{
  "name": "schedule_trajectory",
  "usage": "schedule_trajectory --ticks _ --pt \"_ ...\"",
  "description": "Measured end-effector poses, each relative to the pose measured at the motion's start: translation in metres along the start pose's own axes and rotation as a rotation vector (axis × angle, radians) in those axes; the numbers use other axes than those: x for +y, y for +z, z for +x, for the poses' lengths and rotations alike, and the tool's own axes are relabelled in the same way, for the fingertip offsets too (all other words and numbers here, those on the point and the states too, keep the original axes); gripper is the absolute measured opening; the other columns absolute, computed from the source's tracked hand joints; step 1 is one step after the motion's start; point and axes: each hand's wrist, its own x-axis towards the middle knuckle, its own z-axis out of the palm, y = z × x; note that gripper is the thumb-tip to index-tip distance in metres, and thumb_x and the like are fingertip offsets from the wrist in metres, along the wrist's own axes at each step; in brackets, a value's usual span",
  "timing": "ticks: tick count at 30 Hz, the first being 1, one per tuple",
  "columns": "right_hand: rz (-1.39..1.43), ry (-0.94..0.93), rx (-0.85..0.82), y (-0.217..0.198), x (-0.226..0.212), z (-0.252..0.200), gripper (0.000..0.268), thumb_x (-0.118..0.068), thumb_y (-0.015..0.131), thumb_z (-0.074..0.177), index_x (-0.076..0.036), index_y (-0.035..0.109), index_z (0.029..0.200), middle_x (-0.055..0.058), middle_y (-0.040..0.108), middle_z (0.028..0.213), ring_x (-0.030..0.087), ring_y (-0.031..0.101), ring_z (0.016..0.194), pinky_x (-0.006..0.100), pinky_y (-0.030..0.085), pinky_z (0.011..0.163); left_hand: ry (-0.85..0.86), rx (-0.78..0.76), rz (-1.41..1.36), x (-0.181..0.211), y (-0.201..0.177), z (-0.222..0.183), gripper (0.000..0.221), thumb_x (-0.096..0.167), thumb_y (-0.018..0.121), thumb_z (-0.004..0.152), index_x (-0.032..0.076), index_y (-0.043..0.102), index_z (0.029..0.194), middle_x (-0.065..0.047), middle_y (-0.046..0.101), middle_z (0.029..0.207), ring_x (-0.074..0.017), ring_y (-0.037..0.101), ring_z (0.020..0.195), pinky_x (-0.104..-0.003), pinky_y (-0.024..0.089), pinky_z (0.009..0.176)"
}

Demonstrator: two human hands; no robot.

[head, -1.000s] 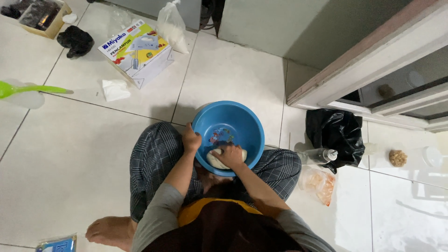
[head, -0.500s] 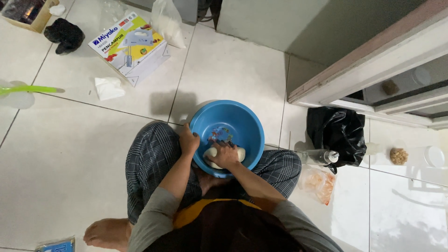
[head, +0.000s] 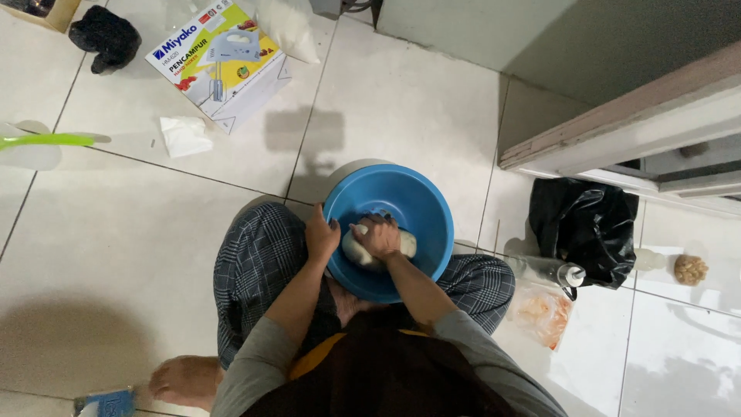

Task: The person is kneading a ball of dough in a blue plastic bowl while sitting on a tiled floor.

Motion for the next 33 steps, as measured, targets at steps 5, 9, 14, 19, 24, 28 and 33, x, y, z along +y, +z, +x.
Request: schedule_trajectory --ticks 5,9,14,19,24,28,33 --pt "-0.036 -0.058 0.178 -0.004 -0.002 0.016 0.048 -0.063 0.054 0.098 -0.022 0.076 0.087 0.006 0.077 0.098 0.029 0.075 0.097 0.051 0.054 0.088 0.007 -0.012 -0.013 0.000 -0.002 0.000 0.041 0.014 0.065 0.097 0.007 0.055 0.137 -0.023 0.071 0.114 -0.0437 0.074 0.100 -0.053 0.066 0.077" --pt "-0.080 -0.153 0.433 0.013 0.012 0.033 0.036 -0.053 0.064 0.093 -0.023 0.072 0.074 -0.001 0.074 0.082 0.025 0.075 0.079 0.044 0.057 0.072 -0.013 -0.043 -0.012 0.018 -0.013 -0.006 0.039 0.011 0.063 0.100 0.006 0.054 0.137 -0.022 0.070 0.113 -0.0434 0.074 0.100 -0.052 0.065 0.078" --pt "-0.098 -0.155 0.564 0.032 0.034 0.051 0.032 -0.051 0.069 0.091 -0.027 0.071 0.070 -0.004 0.067 0.085 0.024 0.070 0.076 0.042 0.055 0.063 0.005 -0.032 0.004 0.025 -0.015 -0.005 0.039 0.007 0.065 0.100 0.001 0.055 0.136 -0.026 0.070 0.111 -0.0473 0.073 0.096 -0.054 0.065 0.073" --pt "-0.101 -0.044 0.507 0.004 0.019 0.059 0.027 -0.050 0.066 0.094 -0.025 0.066 0.083 0.002 0.053 0.095 0.030 0.063 0.087 0.051 0.055 0.074 0.009 -0.052 -0.028 0.027 -0.015 -0.002 0.045 0.007 0.062 0.101 -0.004 0.051 0.143 -0.031 0.067 0.119 -0.0519 0.069 0.104 -0.058 0.064 0.078" --pt "-0.094 0.133 0.198 0.007 0.022 0.060 0.039 -0.057 0.047 0.100 -0.018 0.048 0.106 0.008 0.045 0.111 0.033 0.054 0.105 0.063 0.045 0.095 -0.014 -0.047 -0.076 0.009 0.000 0.004 0.044 0.009 0.059 0.102 0.002 0.050 0.145 -0.027 0.067 0.121 -0.0467 0.071 0.107 -0.054 0.065 0.082" --pt "-0.118 0.138 0.222 0.026 0.029 0.052 0.042 -0.059 0.047 0.100 -0.018 0.046 0.107 0.010 0.044 0.111 0.033 0.053 0.103 0.064 0.045 0.089 -0.007 -0.004 -0.085 0.011 0.000 0.004 0.047 0.011 0.060 0.103 -0.001 0.049 0.147 -0.030 0.066 0.124 -0.0484 0.071 0.110 -0.056 0.064 0.085" --pt "-0.130 0.183 0.098 0.036 0.033 0.028 0.041 -0.064 0.051 0.099 -0.027 0.059 0.115 0.011 0.049 0.134 0.035 0.049 0.130 0.075 0.046 0.090 -0.012 -0.006 -0.131 0.001 0.007 0.003 0.045 0.008 0.061 0.101 0.007 0.051 0.145 -0.026 0.067 0.124 -0.0464 0.070 0.113 -0.053 0.064 0.088"
